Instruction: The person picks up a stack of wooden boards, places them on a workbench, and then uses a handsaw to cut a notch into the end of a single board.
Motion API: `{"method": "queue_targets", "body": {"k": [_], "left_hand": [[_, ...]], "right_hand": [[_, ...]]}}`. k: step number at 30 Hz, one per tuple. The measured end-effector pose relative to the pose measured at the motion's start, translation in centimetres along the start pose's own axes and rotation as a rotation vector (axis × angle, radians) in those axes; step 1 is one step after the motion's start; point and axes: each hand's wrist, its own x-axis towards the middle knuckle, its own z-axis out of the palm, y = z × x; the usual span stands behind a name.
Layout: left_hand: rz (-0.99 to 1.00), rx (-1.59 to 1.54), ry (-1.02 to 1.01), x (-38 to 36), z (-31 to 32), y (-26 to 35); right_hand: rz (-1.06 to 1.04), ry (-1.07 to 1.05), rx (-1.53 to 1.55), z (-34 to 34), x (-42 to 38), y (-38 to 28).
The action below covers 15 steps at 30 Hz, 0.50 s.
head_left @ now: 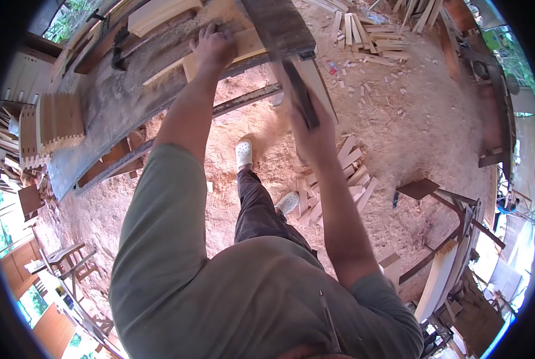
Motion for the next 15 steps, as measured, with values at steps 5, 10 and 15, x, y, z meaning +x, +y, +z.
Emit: {"method": "queue_targets", "body": {"k": [5,10,15], "left_hand": [[-0.004,0.019,-0.004,-0.3,0.4,-0.1],[-0.001,-0.003,-0.041,-0.6,-0.5,0.4],[-0.005,-0.008,-0.048,-0.3,-0.3,0.0]], "right_hand": [[0.214,-0.029,-0.008,-6.5,-15.2,-1.2],[0.167,-0.012,0.018,-2.5,-5.5,0.4],[0.009,-0.012,-0.003,1.6,3.2,1.2]]}}
